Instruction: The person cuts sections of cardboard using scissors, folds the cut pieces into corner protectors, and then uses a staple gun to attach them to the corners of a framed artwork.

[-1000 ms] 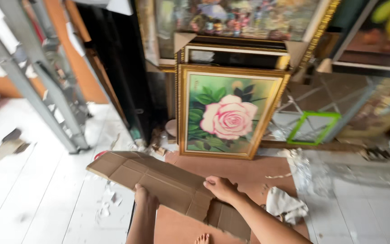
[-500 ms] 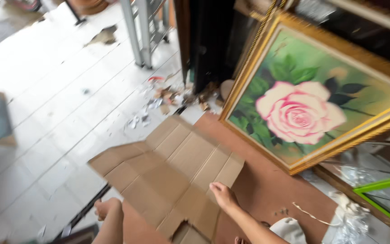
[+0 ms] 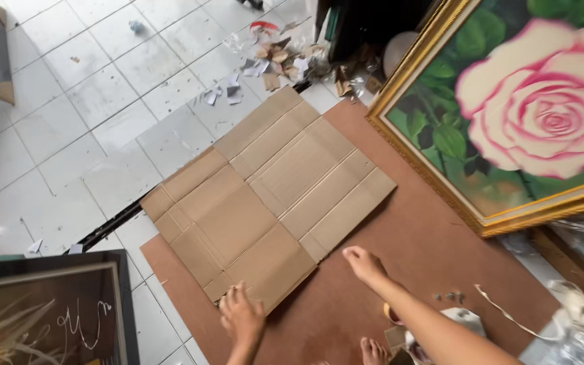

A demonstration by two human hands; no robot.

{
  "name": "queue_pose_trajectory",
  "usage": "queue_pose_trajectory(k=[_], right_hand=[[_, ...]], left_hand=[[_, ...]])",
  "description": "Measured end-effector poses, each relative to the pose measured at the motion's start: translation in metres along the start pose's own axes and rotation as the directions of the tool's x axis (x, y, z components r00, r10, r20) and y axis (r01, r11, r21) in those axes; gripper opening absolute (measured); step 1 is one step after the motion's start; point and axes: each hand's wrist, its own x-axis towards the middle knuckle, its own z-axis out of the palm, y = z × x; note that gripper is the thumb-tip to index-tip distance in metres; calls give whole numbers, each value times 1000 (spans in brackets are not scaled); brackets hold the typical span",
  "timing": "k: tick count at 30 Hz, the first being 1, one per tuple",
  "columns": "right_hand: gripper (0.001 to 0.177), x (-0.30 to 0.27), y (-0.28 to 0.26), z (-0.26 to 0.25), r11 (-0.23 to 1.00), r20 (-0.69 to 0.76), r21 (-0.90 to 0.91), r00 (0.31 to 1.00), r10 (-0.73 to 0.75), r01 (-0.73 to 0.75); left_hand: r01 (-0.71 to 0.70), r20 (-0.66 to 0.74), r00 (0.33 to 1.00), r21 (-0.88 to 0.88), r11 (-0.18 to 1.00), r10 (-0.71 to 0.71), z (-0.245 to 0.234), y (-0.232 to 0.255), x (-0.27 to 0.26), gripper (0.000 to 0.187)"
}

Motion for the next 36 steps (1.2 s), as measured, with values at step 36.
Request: queue_pose_trajectory(k=[36], right_hand=[[36,214,158,31,653,-101,-667,824,-557,360]], left_hand=[[-947,326,177,312,71,929,284,162,189,51]])
